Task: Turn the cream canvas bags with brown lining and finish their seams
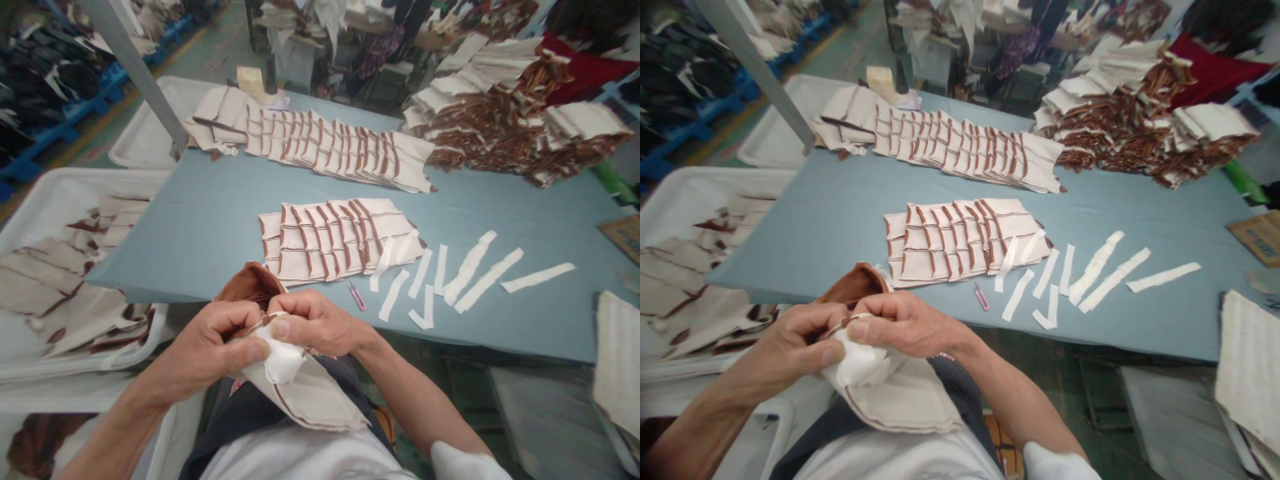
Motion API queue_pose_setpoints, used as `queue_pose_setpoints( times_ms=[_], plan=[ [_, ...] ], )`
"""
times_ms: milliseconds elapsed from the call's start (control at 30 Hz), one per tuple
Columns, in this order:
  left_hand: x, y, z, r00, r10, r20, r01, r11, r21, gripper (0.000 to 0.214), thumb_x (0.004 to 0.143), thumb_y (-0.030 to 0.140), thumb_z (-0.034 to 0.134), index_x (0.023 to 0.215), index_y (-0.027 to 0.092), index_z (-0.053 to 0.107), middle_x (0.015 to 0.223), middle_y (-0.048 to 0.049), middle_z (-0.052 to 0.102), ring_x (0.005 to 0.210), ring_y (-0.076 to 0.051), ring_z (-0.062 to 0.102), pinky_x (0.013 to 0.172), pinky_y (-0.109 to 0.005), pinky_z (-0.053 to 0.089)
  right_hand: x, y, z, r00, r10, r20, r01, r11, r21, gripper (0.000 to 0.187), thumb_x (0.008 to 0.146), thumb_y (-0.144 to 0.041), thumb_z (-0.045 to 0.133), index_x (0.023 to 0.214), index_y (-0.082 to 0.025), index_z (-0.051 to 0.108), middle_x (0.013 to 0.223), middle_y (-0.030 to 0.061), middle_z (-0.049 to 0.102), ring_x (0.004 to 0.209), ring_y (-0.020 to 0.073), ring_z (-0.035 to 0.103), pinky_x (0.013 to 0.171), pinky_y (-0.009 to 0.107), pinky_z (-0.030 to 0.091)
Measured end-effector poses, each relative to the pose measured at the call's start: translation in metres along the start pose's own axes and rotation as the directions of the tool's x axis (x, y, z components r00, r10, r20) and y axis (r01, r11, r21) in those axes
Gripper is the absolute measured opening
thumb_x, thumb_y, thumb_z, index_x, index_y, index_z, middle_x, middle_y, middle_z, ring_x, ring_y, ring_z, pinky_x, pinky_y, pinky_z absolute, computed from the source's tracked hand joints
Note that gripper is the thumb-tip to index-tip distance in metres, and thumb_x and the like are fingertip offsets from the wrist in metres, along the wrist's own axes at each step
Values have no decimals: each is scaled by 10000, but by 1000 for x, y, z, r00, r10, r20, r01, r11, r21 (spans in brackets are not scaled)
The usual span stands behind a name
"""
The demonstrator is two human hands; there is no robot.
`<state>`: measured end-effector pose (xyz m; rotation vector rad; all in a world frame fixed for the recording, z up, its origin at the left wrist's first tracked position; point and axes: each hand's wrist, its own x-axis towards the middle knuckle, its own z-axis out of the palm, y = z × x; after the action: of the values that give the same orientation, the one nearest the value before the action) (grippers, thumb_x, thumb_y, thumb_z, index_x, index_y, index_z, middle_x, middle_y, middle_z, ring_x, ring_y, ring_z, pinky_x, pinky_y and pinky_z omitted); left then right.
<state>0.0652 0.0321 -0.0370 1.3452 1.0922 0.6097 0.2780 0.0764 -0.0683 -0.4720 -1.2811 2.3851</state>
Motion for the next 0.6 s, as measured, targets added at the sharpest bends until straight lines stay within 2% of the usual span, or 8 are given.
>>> queue_pose_setpoints(
  times_ms=[167,300,400,500,600],
  plan=[
    [-8,-2,-1,1000,-20,22,22,997,-79,660,906,713,830,661,237,445,632,91,363,547,-91,291,474,-204,278,4,0,5,1000,-23,-7,23,999,23,591,841,-660,959,807,-207,581,663,-108,476,586,76,367,545,239,306],
    [-18,-8,-8,1000,14,24,-11,992,-124,673,1007,818,697,732,214,586,652,64,447,565,-110,335,493,-223,308,5,-18,3,999,-17,27,22,982,-189,568,882,-646,925,782,-214,570,650,-103,434,608,88,350,556,254,290],
    [-20,-11,-13,1000,16,14,-15,996,-87,690,1102,811,536,796,210,683,654,23,578,559,-135,420,500,-246,350,3,-33,-3,995,-63,79,90,906,-414,452,975,-576,837,841,-209,608,681,-86,467,628,102,395,571,256,307],
    [-19,-6,-15,1000,-3,0,3,1000,-17,719,1161,768,408,822,219,725,665,-4,673,556,-163,509,508,-279,381,-1,-44,-8,983,-132,130,183,782,-595,289,1061,-447,694,916,-209,617,725,-68,518,663,116,462,628,262,356],
    [-18,7,-16,996,63,-61,-55,990,130,658,1184,692,425,823,234,729,685,7,683,598,-173,553,574,-288,424,-5,-50,-8,980,-145,136,198,681,-705,257,1094,-408,582,912,-227,565,739,-58,518,687,129,486,668,274,366]
  ],
)
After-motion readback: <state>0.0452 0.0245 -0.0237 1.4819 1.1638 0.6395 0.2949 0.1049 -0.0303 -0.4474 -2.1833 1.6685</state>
